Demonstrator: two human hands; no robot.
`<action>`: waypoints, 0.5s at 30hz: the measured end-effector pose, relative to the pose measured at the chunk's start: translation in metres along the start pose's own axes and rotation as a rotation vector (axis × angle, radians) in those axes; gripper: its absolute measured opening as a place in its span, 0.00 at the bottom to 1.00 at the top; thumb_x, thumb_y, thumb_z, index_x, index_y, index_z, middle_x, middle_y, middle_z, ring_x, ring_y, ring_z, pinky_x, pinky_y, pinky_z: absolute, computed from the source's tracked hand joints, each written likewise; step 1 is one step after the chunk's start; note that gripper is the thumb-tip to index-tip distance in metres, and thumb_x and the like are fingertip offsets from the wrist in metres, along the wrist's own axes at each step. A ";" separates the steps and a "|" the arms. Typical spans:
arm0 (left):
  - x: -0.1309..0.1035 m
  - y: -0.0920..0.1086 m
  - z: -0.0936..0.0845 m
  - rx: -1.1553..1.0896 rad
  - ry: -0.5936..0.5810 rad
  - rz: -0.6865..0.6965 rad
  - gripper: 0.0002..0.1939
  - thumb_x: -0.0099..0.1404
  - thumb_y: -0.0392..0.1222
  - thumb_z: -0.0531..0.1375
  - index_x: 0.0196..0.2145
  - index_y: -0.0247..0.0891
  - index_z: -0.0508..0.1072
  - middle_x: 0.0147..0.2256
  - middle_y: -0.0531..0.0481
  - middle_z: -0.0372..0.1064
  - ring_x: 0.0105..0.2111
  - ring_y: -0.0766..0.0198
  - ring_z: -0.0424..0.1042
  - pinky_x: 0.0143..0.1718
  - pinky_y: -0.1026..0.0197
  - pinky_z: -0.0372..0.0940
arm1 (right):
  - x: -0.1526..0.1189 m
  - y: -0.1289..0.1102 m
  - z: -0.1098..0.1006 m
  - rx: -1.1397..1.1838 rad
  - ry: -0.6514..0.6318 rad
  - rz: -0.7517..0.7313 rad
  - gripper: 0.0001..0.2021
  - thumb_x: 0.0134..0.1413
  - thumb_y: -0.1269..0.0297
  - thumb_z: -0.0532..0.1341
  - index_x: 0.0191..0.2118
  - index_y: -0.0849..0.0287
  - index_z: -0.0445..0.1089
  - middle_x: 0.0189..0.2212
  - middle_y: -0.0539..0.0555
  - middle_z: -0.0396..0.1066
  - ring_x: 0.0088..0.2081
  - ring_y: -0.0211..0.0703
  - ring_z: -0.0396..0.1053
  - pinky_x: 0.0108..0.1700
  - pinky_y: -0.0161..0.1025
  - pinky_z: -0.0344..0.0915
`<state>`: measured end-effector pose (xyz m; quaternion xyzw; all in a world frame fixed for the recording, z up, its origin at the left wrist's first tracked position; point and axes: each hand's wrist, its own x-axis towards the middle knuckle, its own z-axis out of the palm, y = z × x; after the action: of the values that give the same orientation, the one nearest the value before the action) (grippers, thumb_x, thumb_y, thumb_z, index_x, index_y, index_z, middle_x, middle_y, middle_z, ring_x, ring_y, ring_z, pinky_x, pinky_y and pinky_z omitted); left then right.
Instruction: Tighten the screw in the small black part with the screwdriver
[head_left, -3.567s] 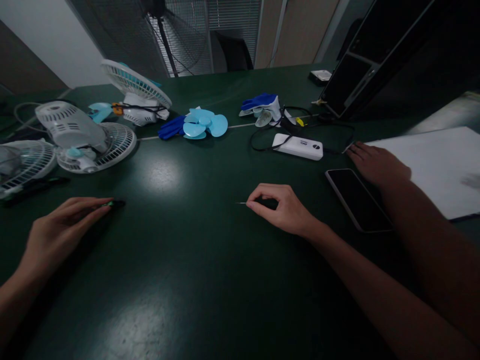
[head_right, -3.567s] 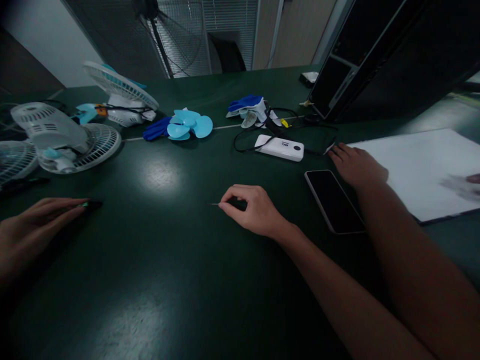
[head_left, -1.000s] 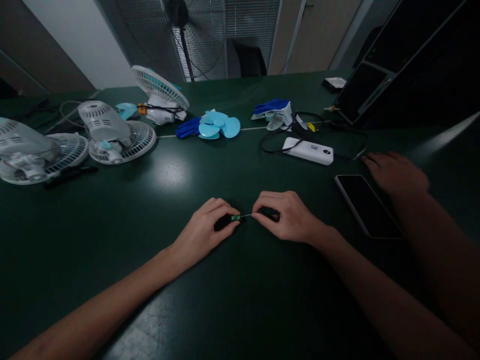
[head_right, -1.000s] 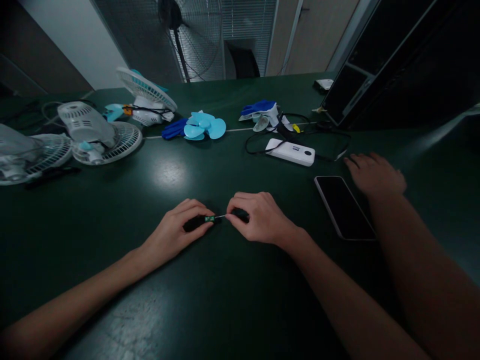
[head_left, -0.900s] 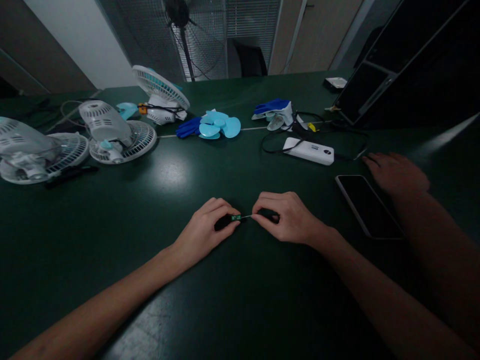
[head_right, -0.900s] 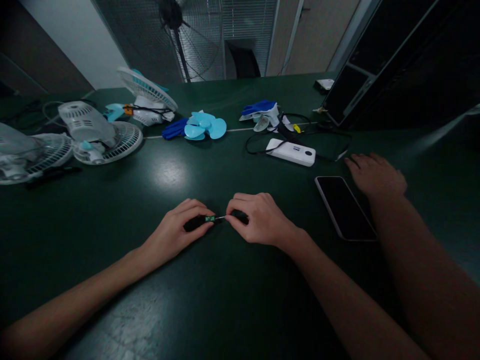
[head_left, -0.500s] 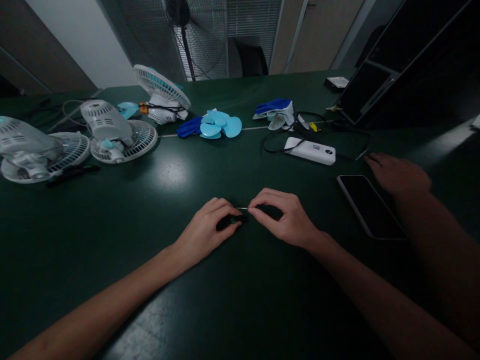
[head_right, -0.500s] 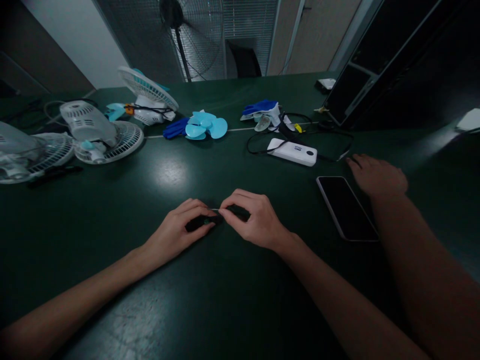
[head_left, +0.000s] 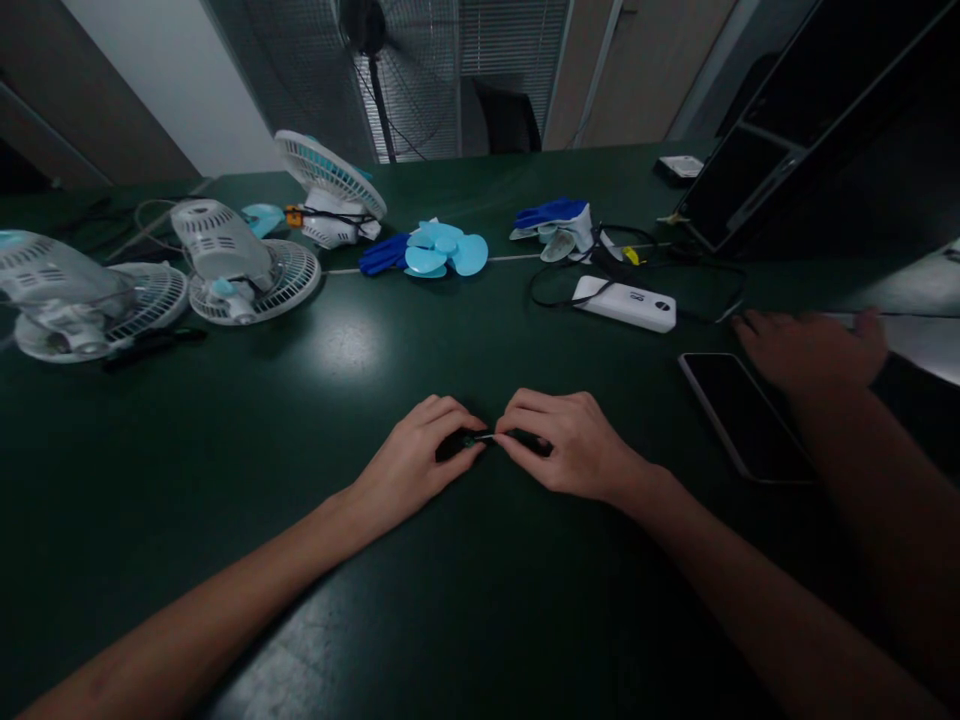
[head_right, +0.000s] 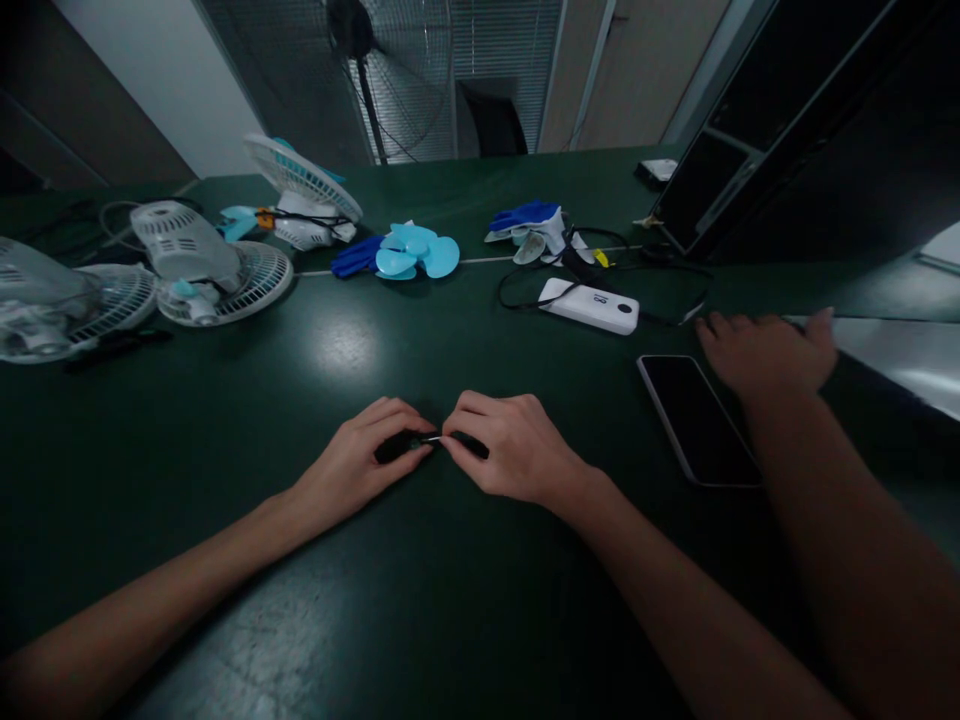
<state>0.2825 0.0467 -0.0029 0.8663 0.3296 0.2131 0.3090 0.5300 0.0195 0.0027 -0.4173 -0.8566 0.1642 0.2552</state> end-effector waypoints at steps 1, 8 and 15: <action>0.000 0.000 0.000 0.000 -0.001 -0.002 0.08 0.74 0.42 0.61 0.49 0.41 0.76 0.45 0.47 0.73 0.46 0.57 0.71 0.47 0.53 0.67 | 0.001 -0.002 0.001 0.033 0.015 -0.003 0.07 0.68 0.63 0.62 0.43 0.55 0.77 0.40 0.53 0.77 0.33 0.39 0.72 0.32 0.38 0.62; 0.001 0.000 0.000 0.012 -0.008 0.004 0.09 0.74 0.42 0.60 0.49 0.41 0.76 0.46 0.47 0.73 0.47 0.57 0.71 0.49 0.52 0.68 | 0.001 0.001 0.005 0.183 0.178 0.025 0.05 0.68 0.64 0.63 0.43 0.56 0.77 0.40 0.54 0.77 0.39 0.43 0.75 0.41 0.41 0.70; -0.027 -0.011 -0.026 0.081 -0.180 0.125 0.15 0.77 0.42 0.58 0.58 0.47 0.75 0.52 0.45 0.71 0.52 0.57 0.71 0.53 0.54 0.69 | 0.000 0.013 0.001 0.174 0.220 0.104 0.05 0.68 0.66 0.63 0.43 0.57 0.77 0.40 0.54 0.76 0.40 0.43 0.75 0.44 0.42 0.70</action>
<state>0.2442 0.0442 0.0042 0.9126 0.2543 0.1399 0.2880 0.5375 0.0270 -0.0041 -0.4530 -0.7833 0.2040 0.3736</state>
